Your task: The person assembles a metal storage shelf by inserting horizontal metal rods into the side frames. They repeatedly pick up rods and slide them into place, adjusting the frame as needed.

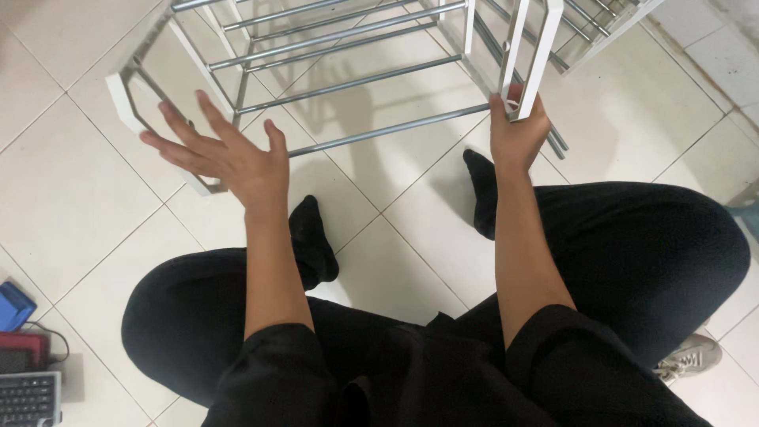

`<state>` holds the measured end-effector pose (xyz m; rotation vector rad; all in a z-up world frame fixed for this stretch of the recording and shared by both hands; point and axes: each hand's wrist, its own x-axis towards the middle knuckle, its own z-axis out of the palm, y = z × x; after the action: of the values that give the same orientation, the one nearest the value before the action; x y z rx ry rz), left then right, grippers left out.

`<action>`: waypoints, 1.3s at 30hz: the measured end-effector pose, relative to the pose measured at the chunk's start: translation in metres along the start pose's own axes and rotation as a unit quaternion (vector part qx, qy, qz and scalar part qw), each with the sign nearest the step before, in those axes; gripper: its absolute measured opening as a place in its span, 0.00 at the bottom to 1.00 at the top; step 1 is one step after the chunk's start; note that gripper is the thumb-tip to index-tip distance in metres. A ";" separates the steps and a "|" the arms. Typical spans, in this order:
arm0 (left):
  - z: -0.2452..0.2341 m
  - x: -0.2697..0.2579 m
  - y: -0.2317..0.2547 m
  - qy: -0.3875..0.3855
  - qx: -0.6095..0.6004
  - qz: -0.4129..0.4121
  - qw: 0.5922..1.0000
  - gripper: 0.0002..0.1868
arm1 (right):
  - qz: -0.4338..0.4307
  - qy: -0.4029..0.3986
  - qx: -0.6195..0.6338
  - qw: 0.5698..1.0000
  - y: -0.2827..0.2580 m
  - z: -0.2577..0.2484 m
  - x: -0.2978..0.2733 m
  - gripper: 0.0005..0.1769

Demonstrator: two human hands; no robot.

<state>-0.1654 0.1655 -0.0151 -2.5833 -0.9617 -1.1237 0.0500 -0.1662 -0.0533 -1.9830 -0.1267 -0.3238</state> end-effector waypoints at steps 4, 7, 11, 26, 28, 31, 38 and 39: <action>-0.008 0.002 0.022 -0.047 0.009 0.108 0.993 0.49 | -0.046 -0.007 -0.009 0.999 0.026 -0.001 0.001 0.17; -0.002 -0.005 0.040 -0.136 -0.099 0.135 0.977 0.40 | 0.016 -0.024 0.025 0.999 0.055 0.001 -0.002 0.15; 0.018 -0.028 0.064 -0.218 -0.203 0.124 0.946 0.37 | 0.073 -0.053 0.008 0.996 0.085 0.003 -0.016 0.18; 0.067 -0.092 0.147 -0.401 -0.327 0.124 0.847 0.37 | -0.057 -0.094 -0.098 0.989 0.099 0.031 -0.044 0.15; 0.066 -0.094 0.154 -0.404 -0.327 0.133 0.844 0.36 | 0.038 -0.091 -0.069 0.993 0.095 0.033 -0.048 0.13; 0.067 -0.100 0.160 -0.422 -0.324 0.140 0.835 0.36 | 0.106 -0.119 -0.039 0.986 0.093 0.032 -0.054 0.15; 0.073 -0.105 0.178 -0.432 -0.324 0.163 0.826 0.36 | 0.120 -0.139 -0.096 0.978 0.101 0.035 -0.052 0.14; 0.074 -0.105 0.181 -0.426 -0.327 0.167 0.827 0.36 | 0.130 -0.143 -0.106 0.975 0.106 0.038 -0.050 0.13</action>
<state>-0.0628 0.0013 -0.1228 -3.7238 -0.1322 -0.1319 0.0335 -0.1734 -0.1750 -2.2189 -0.0146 0.1242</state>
